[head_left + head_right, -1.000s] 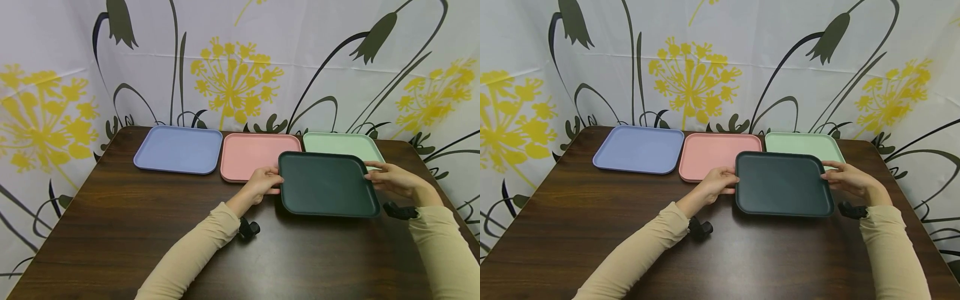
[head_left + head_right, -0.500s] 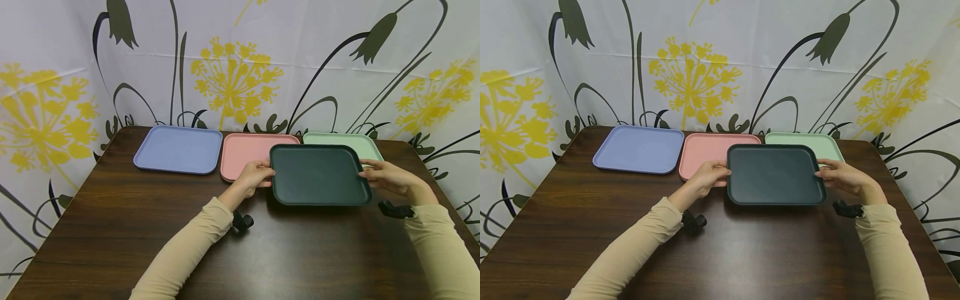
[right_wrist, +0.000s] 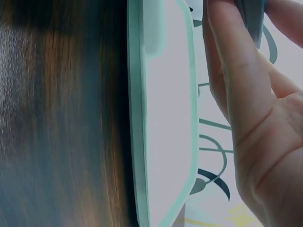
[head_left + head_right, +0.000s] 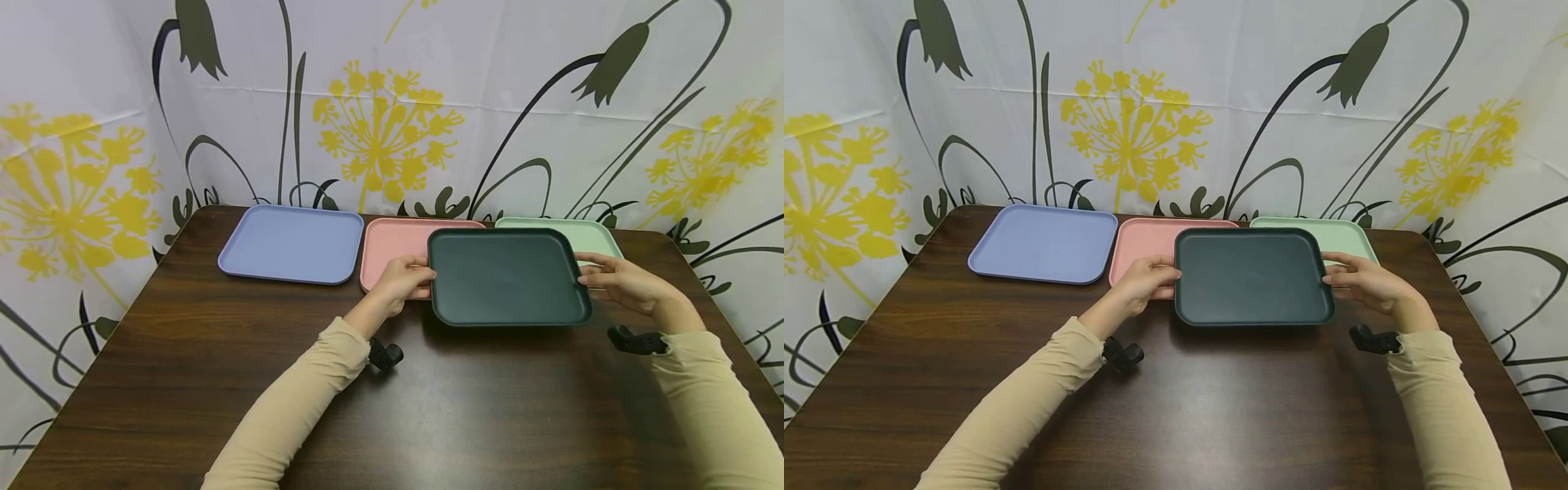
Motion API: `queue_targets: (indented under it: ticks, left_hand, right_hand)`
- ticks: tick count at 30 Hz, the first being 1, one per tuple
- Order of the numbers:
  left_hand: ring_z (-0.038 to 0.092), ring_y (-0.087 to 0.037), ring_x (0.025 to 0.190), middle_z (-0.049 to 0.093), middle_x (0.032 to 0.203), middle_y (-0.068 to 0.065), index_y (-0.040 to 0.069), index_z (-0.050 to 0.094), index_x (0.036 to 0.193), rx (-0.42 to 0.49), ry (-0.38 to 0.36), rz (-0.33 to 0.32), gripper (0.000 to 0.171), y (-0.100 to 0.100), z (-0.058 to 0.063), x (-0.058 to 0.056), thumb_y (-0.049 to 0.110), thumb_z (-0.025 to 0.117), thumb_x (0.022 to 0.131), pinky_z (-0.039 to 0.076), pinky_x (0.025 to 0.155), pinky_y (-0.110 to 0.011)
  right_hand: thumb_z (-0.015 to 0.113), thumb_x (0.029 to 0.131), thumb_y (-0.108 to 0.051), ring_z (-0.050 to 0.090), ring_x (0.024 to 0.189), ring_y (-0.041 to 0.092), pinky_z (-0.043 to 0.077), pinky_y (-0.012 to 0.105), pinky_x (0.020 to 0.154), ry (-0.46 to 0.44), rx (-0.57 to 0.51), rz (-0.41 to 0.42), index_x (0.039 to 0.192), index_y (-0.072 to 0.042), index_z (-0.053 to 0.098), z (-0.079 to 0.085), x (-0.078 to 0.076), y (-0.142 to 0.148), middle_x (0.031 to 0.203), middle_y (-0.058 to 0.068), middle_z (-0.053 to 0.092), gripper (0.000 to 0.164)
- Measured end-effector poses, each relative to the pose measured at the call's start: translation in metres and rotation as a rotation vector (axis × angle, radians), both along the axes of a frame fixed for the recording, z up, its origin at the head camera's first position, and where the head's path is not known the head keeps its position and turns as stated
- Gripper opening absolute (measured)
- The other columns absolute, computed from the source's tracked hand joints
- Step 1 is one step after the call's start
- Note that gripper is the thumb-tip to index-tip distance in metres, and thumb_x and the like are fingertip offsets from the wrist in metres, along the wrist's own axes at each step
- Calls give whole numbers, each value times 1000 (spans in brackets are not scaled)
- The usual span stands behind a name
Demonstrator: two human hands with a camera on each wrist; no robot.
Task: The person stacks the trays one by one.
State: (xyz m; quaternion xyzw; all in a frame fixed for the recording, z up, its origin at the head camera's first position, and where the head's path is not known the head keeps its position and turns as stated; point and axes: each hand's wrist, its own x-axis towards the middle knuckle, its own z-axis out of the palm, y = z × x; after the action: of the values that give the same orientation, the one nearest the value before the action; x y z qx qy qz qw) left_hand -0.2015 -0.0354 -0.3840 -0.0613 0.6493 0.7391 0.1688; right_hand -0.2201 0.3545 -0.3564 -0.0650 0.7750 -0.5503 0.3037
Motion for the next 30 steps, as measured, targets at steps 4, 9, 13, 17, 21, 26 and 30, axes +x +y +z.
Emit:
queue_targets:
  ticks: [4, 9, 13, 17, 21, 26, 30]
  left_hand:
    - [65, -10, 71, 61, 100, -9, -4, 55, 120, -58, -32, 13, 33, -4, 6, 0, 0, 58, 87, 61, 70, -24]
    - [62, -5, 67, 57, 96, -5, -6, 52, 126, -60, -46, 22, 39, -9, 12, -1, 0, 58, 88, 58, 62, -16]
    - [62, -4, 67, 58, 97, -4, -6, 52, 127, -67, -38, 29, 39, -14, 14, -1, 0, 58, 89, 59, 64, -18]
    - [62, -4, 68, 58, 100, -5, -4, 52, 128, -80, -37, 38, 40, -20, 15, -2, 2, 58, 89, 59, 64, -18]
    - [62, -3, 70, 57, 101, -4, -2, 51, 130, -86, -34, 33, 41, -27, 16, -2, 4, 57, 91, 58, 62, -15]
    - [64, -4, 75, 60, 100, -4, -2, 54, 130, -98, -10, 42, 39, -37, 18, -3, 5, 56, 92, 59, 69, -19]
    - [66, -6, 79, 62, 108, -9, -1, 55, 131, -122, 9, 61, 39, -44, 20, -3, 6, 56, 92, 59, 73, -22]
  right_hand:
    - [51, 97, -5, 57, 101, -2, 53, 17, 84, 14, -7, 10, 147, -14, 18, 1, -1, -6, 118, -15, 46, 61]
    - [51, 95, 1, 61, 100, 0, 55, 18, 84, 25, -97, -4, 137, -21, 31, 3, -1, -14, 114, -19, 59, 50]
    - [52, 95, 2, 63, 99, 0, 55, 18, 83, 32, -153, -20, 130, -23, 38, 5, 0, -20, 112, -19, 64, 45]
    - [54, 95, -1, 63, 97, -1, 56, 18, 82, 30, -141, -50, 136, -17, 35, 8, 0, -27, 110, -21, 63, 48]
    - [56, 94, -3, 63, 95, -2, 56, 18, 81, 39, -100, -74, 142, -9, 29, 10, 1, -35, 107, -25, 60, 55]
    - [56, 94, -5, 63, 94, -3, 56, 17, 80, 54, -62, -102, 149, 0, 20, 13, 1, -49, 117, -13, 57, 66]
    - [54, 96, -8, 60, 94, -8, 54, 13, 83, 55, -26, -108, 152, 3, 10, 16, 2, -60, 145, 22, 35, 72]
